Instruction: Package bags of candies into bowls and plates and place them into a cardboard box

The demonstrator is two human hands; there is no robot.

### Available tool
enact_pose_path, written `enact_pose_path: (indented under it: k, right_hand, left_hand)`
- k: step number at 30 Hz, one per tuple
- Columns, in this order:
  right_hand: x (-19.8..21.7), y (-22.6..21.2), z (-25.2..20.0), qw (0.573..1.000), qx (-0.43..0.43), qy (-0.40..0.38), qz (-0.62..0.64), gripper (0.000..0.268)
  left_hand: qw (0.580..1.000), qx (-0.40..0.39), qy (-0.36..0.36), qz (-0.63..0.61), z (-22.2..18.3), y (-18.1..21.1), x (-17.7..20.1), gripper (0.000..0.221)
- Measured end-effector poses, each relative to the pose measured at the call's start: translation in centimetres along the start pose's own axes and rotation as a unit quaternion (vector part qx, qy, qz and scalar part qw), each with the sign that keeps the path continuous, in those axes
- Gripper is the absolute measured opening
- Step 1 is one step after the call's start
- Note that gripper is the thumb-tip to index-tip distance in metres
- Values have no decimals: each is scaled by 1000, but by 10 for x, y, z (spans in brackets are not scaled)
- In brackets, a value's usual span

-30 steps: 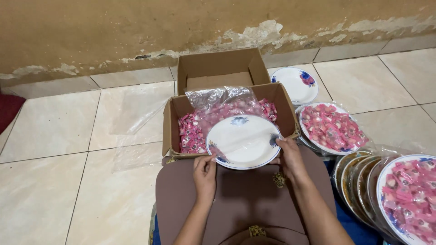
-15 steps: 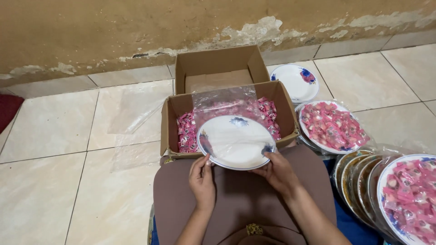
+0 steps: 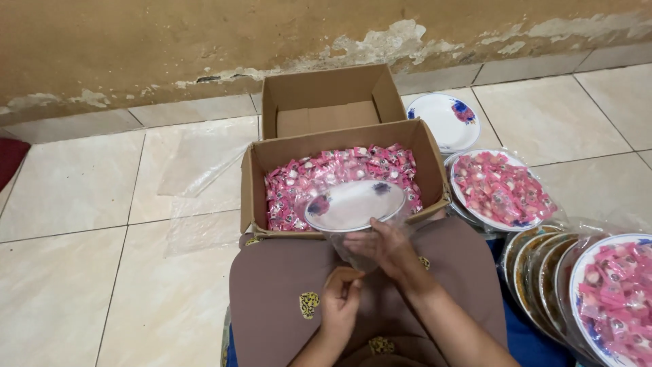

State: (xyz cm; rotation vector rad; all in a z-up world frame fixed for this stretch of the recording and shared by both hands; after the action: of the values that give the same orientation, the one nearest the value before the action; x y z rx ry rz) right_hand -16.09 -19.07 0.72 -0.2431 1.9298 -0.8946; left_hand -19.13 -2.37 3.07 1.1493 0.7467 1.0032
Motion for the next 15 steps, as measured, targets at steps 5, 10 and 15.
enact_pose_path:
  k: [5, 10, 15]
  right_hand:
    - [55, -53, -15, 938, 1, 11, -346, 32]
    - [52, -127, -49, 720, 358, -22, -593, 27]
    - [25, -65, -69, 825, 190, -307, -436, 29]
  left_hand:
    - [969, 149, 84, -179, -6, -29, 15, 10]
    - [949, 124, 136, -257, 11, -33, 35, 13]
    - [877, 184, 133, -424, 22, -37, 45, 13]
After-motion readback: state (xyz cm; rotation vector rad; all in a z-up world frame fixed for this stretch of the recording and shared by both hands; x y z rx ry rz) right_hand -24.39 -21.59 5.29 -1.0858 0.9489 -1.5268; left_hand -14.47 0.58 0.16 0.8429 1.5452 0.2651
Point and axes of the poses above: each hand's wrist, its own z-axis towards the middle knuckle, its own x-axis out of the back of the hand, y = z × x, the point moved 6 cm from there along z, towards the middle knuckle, and after that the axes turned 13 degrees about x, right-handed, at the moved point
